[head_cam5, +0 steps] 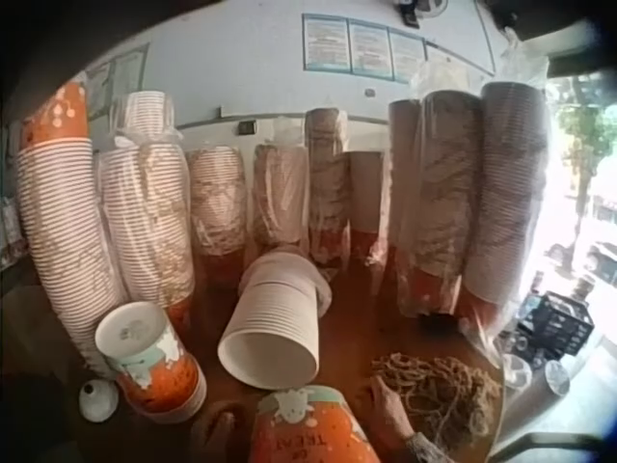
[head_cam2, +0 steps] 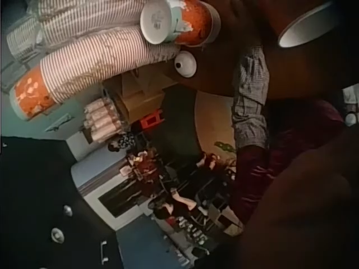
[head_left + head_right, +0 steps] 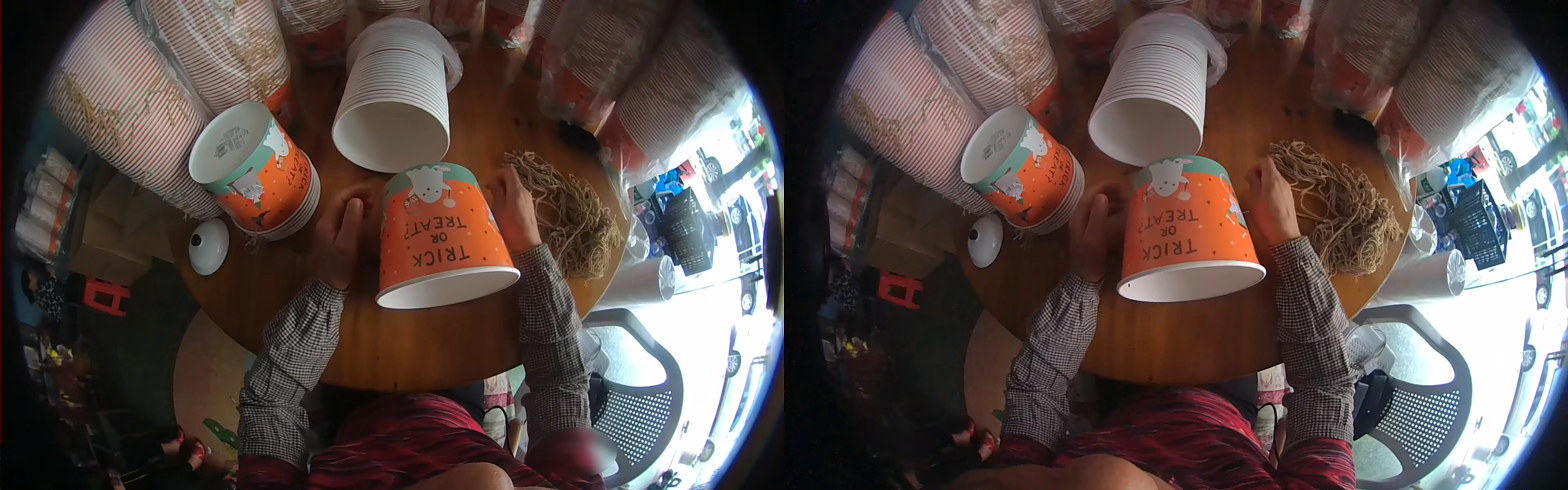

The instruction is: The recorder is threading and knotting strings to create handles for Halloween-themed paper buckets.

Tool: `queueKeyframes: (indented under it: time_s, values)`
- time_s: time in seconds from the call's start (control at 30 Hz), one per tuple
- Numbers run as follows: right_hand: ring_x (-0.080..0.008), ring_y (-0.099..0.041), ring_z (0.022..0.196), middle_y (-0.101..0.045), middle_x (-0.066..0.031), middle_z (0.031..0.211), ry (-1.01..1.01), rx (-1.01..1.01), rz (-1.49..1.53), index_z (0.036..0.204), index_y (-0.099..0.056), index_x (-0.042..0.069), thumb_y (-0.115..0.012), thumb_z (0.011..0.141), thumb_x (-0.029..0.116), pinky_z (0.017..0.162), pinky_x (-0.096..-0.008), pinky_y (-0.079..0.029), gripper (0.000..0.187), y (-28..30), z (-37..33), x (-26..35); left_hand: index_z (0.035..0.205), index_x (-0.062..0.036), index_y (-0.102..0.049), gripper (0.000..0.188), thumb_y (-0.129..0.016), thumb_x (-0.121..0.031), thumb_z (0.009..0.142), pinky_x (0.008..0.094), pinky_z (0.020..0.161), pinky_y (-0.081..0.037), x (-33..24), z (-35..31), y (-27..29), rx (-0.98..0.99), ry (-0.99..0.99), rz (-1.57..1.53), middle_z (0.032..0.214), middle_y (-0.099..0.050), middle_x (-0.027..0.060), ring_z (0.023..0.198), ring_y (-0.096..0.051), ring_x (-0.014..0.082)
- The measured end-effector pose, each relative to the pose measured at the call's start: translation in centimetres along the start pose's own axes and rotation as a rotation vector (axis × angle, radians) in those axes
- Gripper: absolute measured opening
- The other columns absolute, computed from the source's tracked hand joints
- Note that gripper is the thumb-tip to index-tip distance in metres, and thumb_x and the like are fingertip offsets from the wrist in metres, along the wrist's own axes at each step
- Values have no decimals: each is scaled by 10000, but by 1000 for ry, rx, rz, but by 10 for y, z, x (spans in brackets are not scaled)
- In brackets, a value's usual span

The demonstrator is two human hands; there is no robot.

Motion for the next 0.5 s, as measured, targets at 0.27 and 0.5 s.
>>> queueKeyframes:
  time_s: [0.27,0.5]
  values:
    - [-76,-564,648,-623,-53,803,-129,91,881,955,-489,19,-496,958,92,577,-223,-469,73,-22,-12,40,1305,-2,-427,566,-335,-468,997,338,913,-475,27,11,-21,211,328,-673,1124,-595,133,1014,-594,206]
    - [-36,-502,694,-555,14,767,-69,200,970,919,-514,29,-499,967,137,612,-205,-430,120,-52,-10,64,1182,-14,-524,506,-453,-465,965,270,678,-524,51,22,-38,466,683,-782,926,-629,97,767,-628,147]
Point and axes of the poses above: each hand's wrist, its own z-axis towards the middle knuckle, its own y-axis out of the back of the hand, x = y × z, the point moved 7 cm from there along z, towards the middle knuckle
